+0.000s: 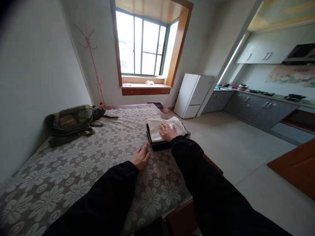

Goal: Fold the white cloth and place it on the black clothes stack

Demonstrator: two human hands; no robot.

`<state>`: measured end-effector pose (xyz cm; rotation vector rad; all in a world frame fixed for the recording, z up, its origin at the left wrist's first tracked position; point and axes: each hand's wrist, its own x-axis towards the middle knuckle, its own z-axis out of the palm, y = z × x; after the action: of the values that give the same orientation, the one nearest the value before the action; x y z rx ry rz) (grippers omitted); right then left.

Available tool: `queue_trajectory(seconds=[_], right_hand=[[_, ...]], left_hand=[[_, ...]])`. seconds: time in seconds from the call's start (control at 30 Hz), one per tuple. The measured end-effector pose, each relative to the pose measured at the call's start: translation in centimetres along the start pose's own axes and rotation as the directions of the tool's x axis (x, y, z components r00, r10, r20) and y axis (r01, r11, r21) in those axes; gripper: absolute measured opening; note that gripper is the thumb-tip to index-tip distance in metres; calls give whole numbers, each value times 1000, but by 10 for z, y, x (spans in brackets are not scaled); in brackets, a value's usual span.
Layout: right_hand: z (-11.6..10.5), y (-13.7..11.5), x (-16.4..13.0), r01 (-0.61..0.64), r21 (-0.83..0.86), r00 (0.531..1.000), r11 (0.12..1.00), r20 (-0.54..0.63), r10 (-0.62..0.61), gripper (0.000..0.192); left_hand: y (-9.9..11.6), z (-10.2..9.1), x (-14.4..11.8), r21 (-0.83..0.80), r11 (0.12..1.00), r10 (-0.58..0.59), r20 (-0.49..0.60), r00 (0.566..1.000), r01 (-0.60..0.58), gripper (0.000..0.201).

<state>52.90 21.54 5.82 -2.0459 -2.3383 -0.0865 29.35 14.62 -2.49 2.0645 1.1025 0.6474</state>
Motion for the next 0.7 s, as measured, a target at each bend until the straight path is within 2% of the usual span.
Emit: queue_trajectory(seconds=[0.03, 0.07, 0.1, 0.13, 0.2, 0.23, 0.3, 0.4, 0.5, 0.63, 0.7], right_hand=[[3, -21, -8, 31, 25, 998, 999, -48, -30, 62], [7, -44, -17, 110, 99, 981, 989, -169, -92, 60], [13, -70, -26, 244, 175, 948, 954, -251, -197, 58], [20, -96, -34, 380, 241, 909, 893, -277, -312, 55], [37, -144, -43, 534, 363, 845, 764, -264, -465, 50], [45, -164, -45, 556, 422, 831, 716, -245, -500, 49], [59, -194, -42, 538, 520, 831, 663, -193, -522, 50], [75, -213, -35, 478, 617, 850, 625, -147, -505, 55], [85, -214, -34, 450, 715, 857, 536, -177, -483, 56], [85, -207, -38, 358, 877, 884, 321, -208, -419, 54], [78, -205, -41, 245, 957, 907, 158, -168, -387, 55]], left_hand=[[-6, -9, -12, 111, 994, 3, 6, 1000, -4, 73], [-13, -18, -23, 204, 979, 2, 1, 1000, -2, 69], [-21, -28, -33, 275, 961, 0, -11, 1000, 3, 64], [-28, -38, -41, 328, 945, 1, -27, 1000, 8, 58], [-42, -58, -56, 392, 920, 10, -77, 997, 21, 50], [-49, -67, -62, 409, 912, 11, -99, 995, 31, 49], [-60, -83, -74, 429, 902, 11, -134, 991, 48, 50], [-71, -97, -87, 435, 898, 12, -164, 986, 62, 49], [-76, -101, -93, 410, 910, 17, -184, 983, 61, 41], [-73, -102, -92, 382, 924, 61, -168, 984, 8, 32], [-68, -103, -91, 384, 922, 105, -134, 985, -46, 29]])
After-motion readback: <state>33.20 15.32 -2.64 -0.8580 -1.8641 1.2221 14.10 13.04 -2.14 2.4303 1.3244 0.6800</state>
